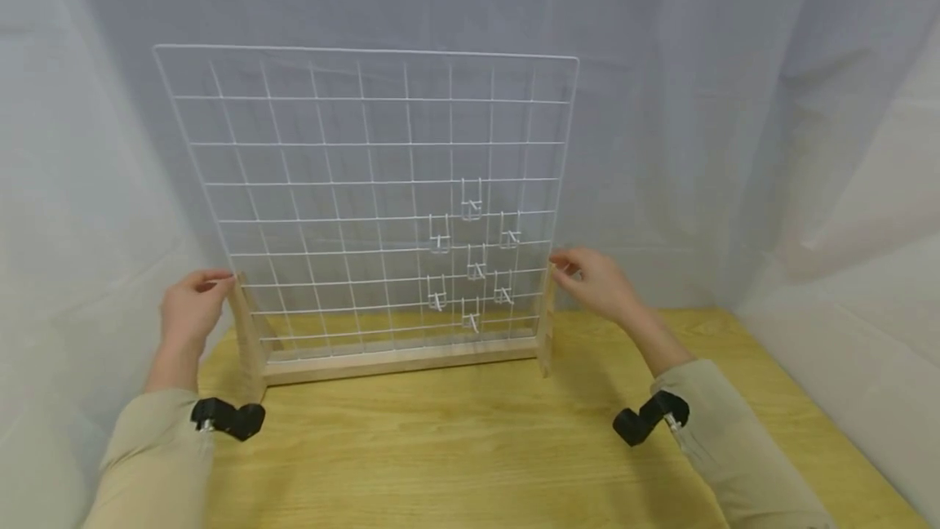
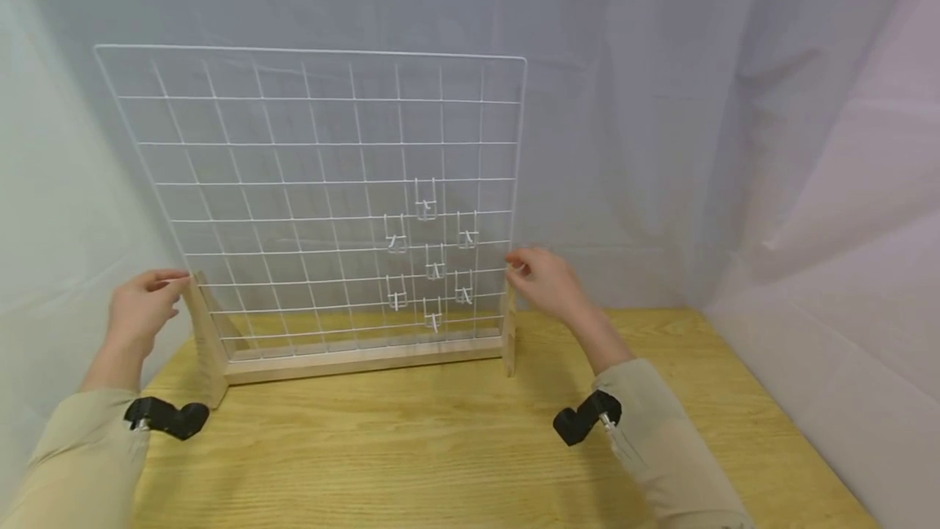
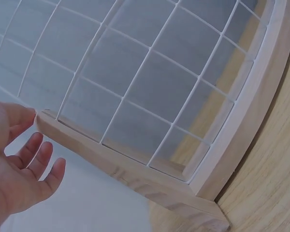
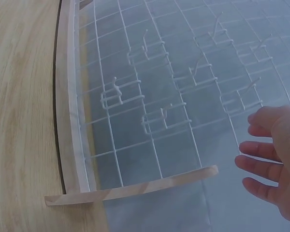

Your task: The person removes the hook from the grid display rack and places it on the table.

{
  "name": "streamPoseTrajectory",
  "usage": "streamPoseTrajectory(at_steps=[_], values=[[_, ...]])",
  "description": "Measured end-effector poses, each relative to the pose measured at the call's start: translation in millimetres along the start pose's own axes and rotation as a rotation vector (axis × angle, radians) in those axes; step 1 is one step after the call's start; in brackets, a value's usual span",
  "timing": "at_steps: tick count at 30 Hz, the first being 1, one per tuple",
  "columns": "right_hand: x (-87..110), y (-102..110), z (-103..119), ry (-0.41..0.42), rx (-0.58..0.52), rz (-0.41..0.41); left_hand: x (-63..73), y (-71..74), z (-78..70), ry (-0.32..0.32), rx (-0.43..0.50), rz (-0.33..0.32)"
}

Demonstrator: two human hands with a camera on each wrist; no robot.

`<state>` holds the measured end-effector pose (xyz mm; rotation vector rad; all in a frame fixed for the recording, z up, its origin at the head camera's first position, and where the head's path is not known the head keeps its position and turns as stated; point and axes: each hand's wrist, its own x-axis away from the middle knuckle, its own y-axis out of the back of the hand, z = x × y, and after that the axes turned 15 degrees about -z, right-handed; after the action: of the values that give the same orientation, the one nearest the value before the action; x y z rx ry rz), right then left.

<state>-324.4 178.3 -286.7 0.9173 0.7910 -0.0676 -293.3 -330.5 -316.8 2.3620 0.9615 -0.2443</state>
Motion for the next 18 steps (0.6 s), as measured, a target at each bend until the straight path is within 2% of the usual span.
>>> streamPoseTrajectory(at_steps=[6,13,18], values=[[-7.9,1.6,4.1,0.014,0.004,0.0,-3.6,-5.6,-0.3,0.015,0.046,-0.012],[-15.7,4.0,8.5,0.029,0.008,0.007,-4.8,-12.3,-3.5,0.003,-0.038,-0.056],[-21.2,4.3,9.9,0.006,-0.009,0.018,-6.3,-13.6,-3.1,-0.023,-0.063,-0.074]])
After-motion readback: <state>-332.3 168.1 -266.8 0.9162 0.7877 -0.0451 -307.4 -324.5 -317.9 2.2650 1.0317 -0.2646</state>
